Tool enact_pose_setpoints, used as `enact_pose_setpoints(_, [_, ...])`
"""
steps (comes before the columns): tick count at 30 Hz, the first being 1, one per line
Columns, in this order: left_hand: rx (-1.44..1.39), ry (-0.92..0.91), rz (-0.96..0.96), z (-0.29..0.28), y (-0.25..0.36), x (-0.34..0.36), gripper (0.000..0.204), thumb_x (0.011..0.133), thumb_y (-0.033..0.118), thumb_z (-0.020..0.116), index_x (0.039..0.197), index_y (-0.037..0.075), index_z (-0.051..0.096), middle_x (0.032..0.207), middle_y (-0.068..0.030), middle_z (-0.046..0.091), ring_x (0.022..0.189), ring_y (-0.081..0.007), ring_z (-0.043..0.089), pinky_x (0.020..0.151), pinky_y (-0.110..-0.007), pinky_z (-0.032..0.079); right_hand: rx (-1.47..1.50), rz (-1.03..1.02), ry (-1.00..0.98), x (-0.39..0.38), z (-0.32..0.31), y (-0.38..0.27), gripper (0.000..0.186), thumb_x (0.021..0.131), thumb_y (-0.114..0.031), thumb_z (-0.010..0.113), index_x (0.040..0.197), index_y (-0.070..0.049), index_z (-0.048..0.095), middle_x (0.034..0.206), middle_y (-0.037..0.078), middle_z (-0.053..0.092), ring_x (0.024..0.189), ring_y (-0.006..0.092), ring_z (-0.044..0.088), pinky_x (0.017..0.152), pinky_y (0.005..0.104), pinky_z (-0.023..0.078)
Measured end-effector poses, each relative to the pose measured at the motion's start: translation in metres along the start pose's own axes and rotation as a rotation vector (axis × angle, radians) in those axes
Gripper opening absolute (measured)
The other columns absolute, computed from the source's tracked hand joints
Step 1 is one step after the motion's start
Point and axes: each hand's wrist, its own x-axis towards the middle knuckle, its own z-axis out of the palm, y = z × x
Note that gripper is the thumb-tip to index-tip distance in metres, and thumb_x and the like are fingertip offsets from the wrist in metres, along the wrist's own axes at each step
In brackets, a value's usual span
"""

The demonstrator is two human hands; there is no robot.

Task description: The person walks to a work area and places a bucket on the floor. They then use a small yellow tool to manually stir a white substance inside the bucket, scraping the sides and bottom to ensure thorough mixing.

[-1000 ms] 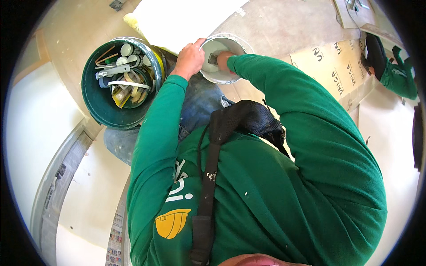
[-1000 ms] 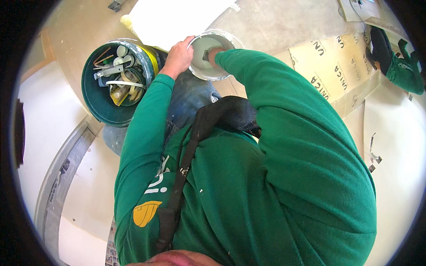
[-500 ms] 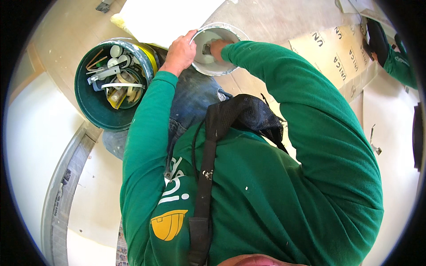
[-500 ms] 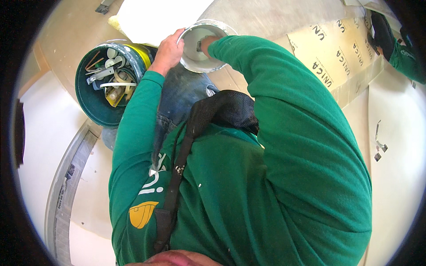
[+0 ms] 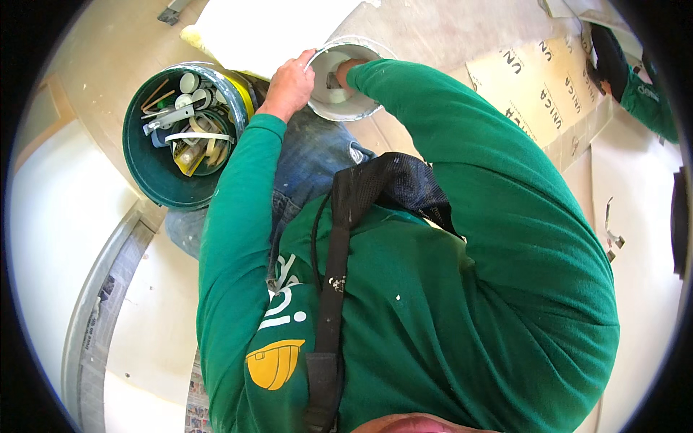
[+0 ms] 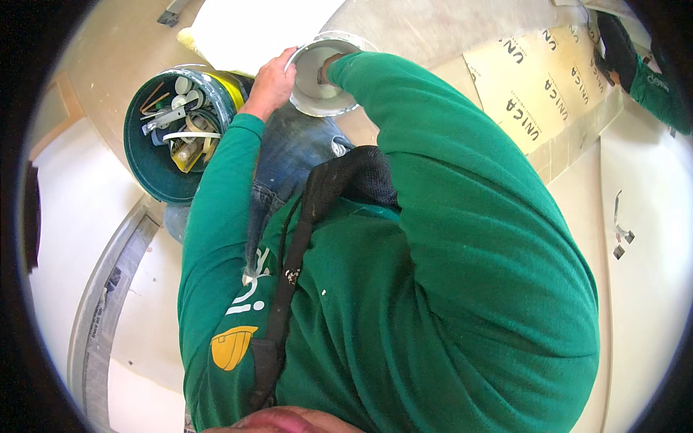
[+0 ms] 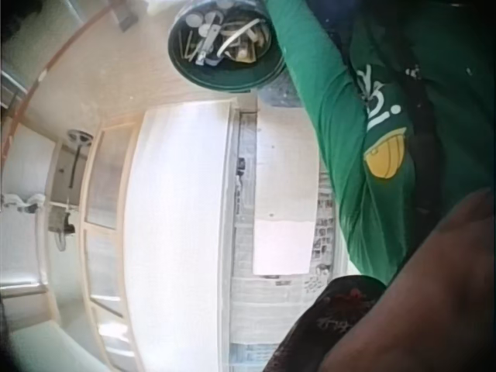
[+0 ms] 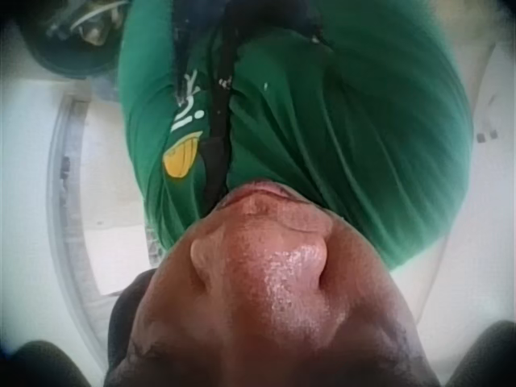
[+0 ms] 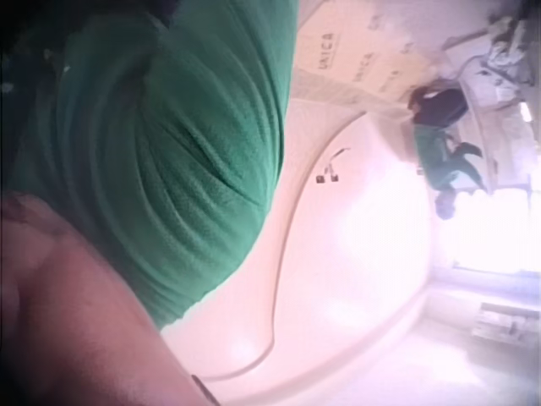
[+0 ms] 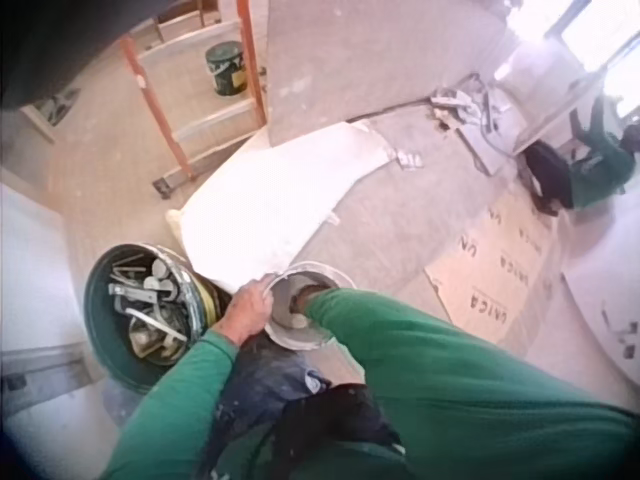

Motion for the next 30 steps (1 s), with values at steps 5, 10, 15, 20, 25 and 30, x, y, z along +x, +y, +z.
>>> enact_pose_setpoints(5, [-0.060, -0.015, -0.062, 0.002, 0.003, 0.003, 0.041, 0.095, 0.017, 0.051, 0.136, 0.013, 0.054, 0.101, -0.0290, 0.065, 0.095, -0.0451, 0.064, 0.088, -0.052, 0.051, -0.606, -0.374, -0.272, 0.033, 0.016, 0.007, 0.027, 0.058, -0.019, 0.088, 0.083, -0.012, 0.081, 0.093, 0.008, 0.077, 0.085, 0.0291, 0.073, 0.074, 0.0457, 0.059])
enact_pose_setpoints(10, [-0.015, 0.000, -0.089, -0.003, 0.001, -0.001, 0.040, 0.096, 0.015, 0.049, 0.136, 0.011, 0.053, 0.102, -0.0302, 0.065, 0.097, -0.0454, 0.064, 0.089, -0.052, 0.051, -0.351, -0.329, -0.309, 0.010, -0.017, -0.009, 0.022, 0.054, -0.011, 0.085, 0.075, -0.012, 0.080, 0.085, 0.011, 0.075, 0.080, 0.0284, 0.072, 0.070, 0.0441, 0.058])
enact_pose_setpoints(15, [-0.019, -0.002, -0.086, 0.000, 0.003, -0.003, 0.040, 0.095, 0.015, 0.050, 0.135, 0.013, 0.054, 0.100, -0.0276, 0.065, 0.096, -0.0449, 0.064, 0.088, -0.052, 0.050, -0.153, -0.145, -0.129, 0.013, -0.003, -0.021, 0.019, 0.060, -0.002, 0.077, 0.079, -0.007, 0.078, 0.083, 0.014, 0.074, 0.078, 0.0279, 0.071, 0.067, 0.0424, 0.056])
enact_pose_setpoints(20, [-0.046, 0.051, -0.067, 0.004, -0.006, -0.005, 0.040, 0.095, 0.015, 0.051, 0.135, 0.013, 0.054, 0.098, -0.0270, 0.065, 0.094, -0.0446, 0.064, 0.087, -0.051, 0.051, 0.951, -0.003, -0.129, -0.007, -0.013, -0.008, 0.013, 0.078, -0.010, 0.067, 0.088, -0.002, 0.067, 0.069, 0.011, 0.064, 0.071, 0.0260, 0.067, 0.061, 0.0413, 0.055])
enact_pose_setpoints(25, [-0.018, -0.002, -0.100, -0.004, -0.004, 0.001, 0.041, 0.095, 0.015, 0.051, 0.136, 0.011, 0.053, 0.099, -0.0286, 0.066, 0.096, -0.0443, 0.064, 0.088, -0.051, 0.050, 0.830, -0.118, -0.149, 0.011, 0.023, -0.014, 0.009, 0.081, -0.008, 0.060, 0.081, 0.000, 0.066, 0.076, 0.013, 0.066, 0.068, 0.0262, 0.067, 0.063, 0.0420, 0.054])
enact_pose_setpoints(30, [-0.021, 0.001, -0.113, -0.003, -0.005, 0.001, 0.041, 0.096, 0.016, 0.050, 0.136, 0.009, 0.053, 0.100, -0.0294, 0.066, 0.097, -0.0448, 0.064, 0.090, -0.050, 0.050, 0.333, -0.084, -0.250, -0.031, -0.048, -0.018, 0.020, 0.083, -0.011, 0.060, 0.095, -0.002, 0.073, 0.101, 0.017, 0.072, 0.090, 0.0294, 0.069, 0.081, 0.0440, 0.054])
